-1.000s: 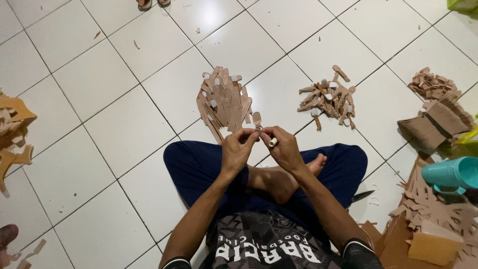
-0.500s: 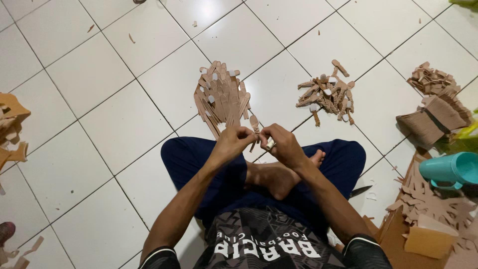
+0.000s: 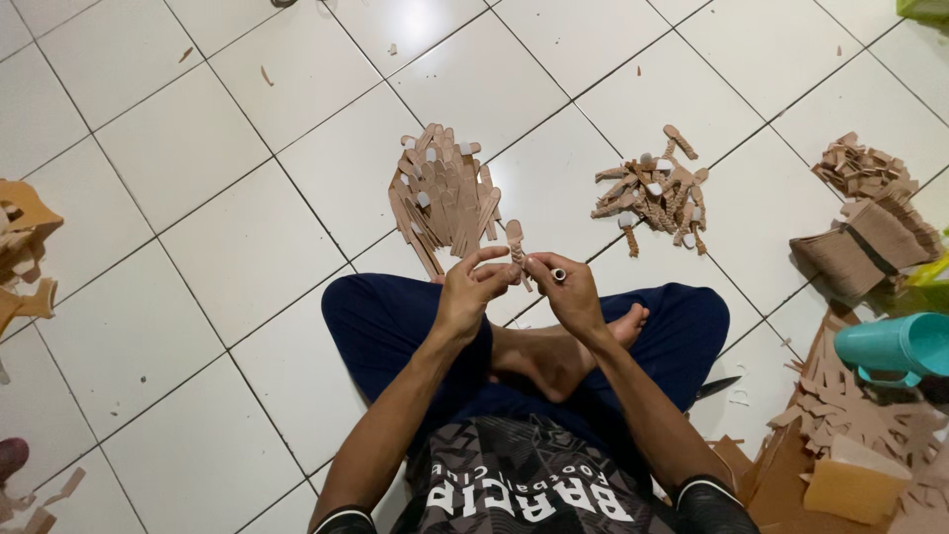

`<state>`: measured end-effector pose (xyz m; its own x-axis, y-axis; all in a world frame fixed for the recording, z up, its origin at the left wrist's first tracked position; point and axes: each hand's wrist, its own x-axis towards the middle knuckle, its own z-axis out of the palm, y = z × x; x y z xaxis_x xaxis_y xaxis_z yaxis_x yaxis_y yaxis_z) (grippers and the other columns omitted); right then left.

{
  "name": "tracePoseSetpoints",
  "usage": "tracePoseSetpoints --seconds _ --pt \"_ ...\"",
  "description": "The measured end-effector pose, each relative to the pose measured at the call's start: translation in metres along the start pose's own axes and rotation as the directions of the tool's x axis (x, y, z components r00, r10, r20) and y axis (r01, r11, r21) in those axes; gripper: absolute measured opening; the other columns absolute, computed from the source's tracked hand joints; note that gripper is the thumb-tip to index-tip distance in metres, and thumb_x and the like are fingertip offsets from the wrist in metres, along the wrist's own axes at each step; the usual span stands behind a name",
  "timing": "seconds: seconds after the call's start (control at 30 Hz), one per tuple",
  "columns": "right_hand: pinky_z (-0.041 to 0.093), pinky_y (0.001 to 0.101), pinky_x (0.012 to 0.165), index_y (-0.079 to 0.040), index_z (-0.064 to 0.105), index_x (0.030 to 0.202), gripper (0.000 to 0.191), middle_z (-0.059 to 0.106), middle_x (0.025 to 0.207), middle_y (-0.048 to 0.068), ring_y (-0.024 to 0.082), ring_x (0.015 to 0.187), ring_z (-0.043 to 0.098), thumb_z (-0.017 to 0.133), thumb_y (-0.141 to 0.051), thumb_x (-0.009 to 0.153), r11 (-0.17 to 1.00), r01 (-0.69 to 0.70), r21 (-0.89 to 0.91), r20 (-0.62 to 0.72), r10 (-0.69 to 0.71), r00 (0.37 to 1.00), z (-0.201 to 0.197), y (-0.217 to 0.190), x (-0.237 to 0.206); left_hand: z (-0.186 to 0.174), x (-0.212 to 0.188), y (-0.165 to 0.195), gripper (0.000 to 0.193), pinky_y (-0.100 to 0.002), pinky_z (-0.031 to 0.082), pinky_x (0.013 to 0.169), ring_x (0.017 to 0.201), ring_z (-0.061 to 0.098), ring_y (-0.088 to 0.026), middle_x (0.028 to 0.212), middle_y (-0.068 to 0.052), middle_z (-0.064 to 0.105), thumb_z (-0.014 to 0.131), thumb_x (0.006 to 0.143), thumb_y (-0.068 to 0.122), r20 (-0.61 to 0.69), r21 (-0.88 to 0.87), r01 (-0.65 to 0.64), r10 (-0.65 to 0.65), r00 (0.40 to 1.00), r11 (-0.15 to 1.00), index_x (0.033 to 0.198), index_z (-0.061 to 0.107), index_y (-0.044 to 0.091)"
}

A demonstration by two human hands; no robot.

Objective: The person sits on the floor and repeatedly picks up small wooden pieces and white cylindrical inserts, then presses them together to form assembled units. The person places the finished assemblies into a growing pile on the floor.

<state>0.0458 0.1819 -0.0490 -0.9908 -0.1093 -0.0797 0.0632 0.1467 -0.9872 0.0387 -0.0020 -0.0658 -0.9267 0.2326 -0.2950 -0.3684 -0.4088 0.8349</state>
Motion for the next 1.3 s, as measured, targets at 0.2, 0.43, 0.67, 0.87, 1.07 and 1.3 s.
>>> tracePoseSetpoints --seconds 0.2,0.43,0.67,0.87,1.07,1.3 --pt "0.052 0.0203 0.069 0.001 0.075 0.110 0.024 0.074 0.088 0.002 0.006 0.080 0.065 0.071 -0.020 0.097 1.000 0.003 -0.024 0.103 -0.001 0.995 -0.014 -0.006 0.005 0.005 -0.005 0.009 0.039 -0.027 0.057 0.083 0.094 0.073 -0.016 0.103 -0.013 0.077 0.077 0.090 0.018 -0.006 0.118 0.039 -0.038 0.999 0.992 0.119 0.071 -0.007" --pt "0.055 0.0218 0.069 0.000 0.076 0.108 0.023 0.076 0.088 0.004 0.007 0.079 0.067 0.073 -0.019 0.095 0.995 -0.026 -0.096 0.090 0.035 0.995 -0.017 -0.008 0.007 0.019 -0.016 0.029 0.027 -0.026 0.060 0.079 0.086 0.076 -0.014 0.094 -0.010 0.080 0.074 0.093 0.018 0.027 0.519 -0.195 0.212 0.977 0.832 0.111 0.076 -0.003" --pt "0.056 0.0243 0.061 -0.003 0.076 0.107 0.021 0.078 0.089 0.004 0.008 0.076 0.069 0.074 -0.019 0.093 0.959 0.114 -0.260 -0.012 -0.121 0.993 -0.017 -0.030 0.005 0.024 -0.023 0.044 0.025 -0.025 0.061 0.073 0.082 0.078 -0.012 0.089 -0.008 0.080 0.072 0.095 0.022 0.024 0.618 -0.222 0.264 0.964 0.754 0.107 0.077 0.000" --pt "0.056 0.0309 0.059 -0.003 0.077 0.096 0.018 0.075 0.083 0.008 0.016 0.069 0.070 0.077 -0.019 0.091 0.837 0.301 -0.456 0.168 -0.251 0.953 -0.024 -0.031 0.014 0.018 -0.019 0.041 0.026 -0.024 0.061 0.073 0.083 0.078 -0.011 0.089 -0.009 0.080 0.072 0.094 0.021 0.037 0.568 -0.144 0.149 0.988 0.811 0.107 0.076 0.000" --pt "0.052 0.0257 0.058 -0.001 0.072 0.097 0.024 0.068 0.073 0.002 0.009 0.063 0.060 0.066 -0.024 0.102 0.949 0.003 -0.315 0.218 0.069 0.974 -0.020 -0.018 0.018 0.025 -0.016 0.025 0.023 -0.025 0.061 0.076 0.083 0.076 -0.013 0.091 -0.010 0.079 0.074 0.092 0.018 0.056 0.760 -0.348 0.478 0.876 0.549 0.105 0.077 -0.001" --pt "0.038 0.0192 0.051 0.000 0.074 0.102 0.024 0.068 0.076 -0.004 0.001 0.060 0.049 0.067 -0.023 0.099 0.998 -0.034 -0.048 -0.028 0.033 0.999 -0.004 -0.011 0.003 0.016 -0.002 0.016 0.025 -0.023 0.056 0.073 0.079 0.070 -0.010 0.089 -0.008 0.080 0.073 0.095 0.017 -0.039 0.398 -0.100 0.125 0.991 0.912 0.107 0.079 -0.003"
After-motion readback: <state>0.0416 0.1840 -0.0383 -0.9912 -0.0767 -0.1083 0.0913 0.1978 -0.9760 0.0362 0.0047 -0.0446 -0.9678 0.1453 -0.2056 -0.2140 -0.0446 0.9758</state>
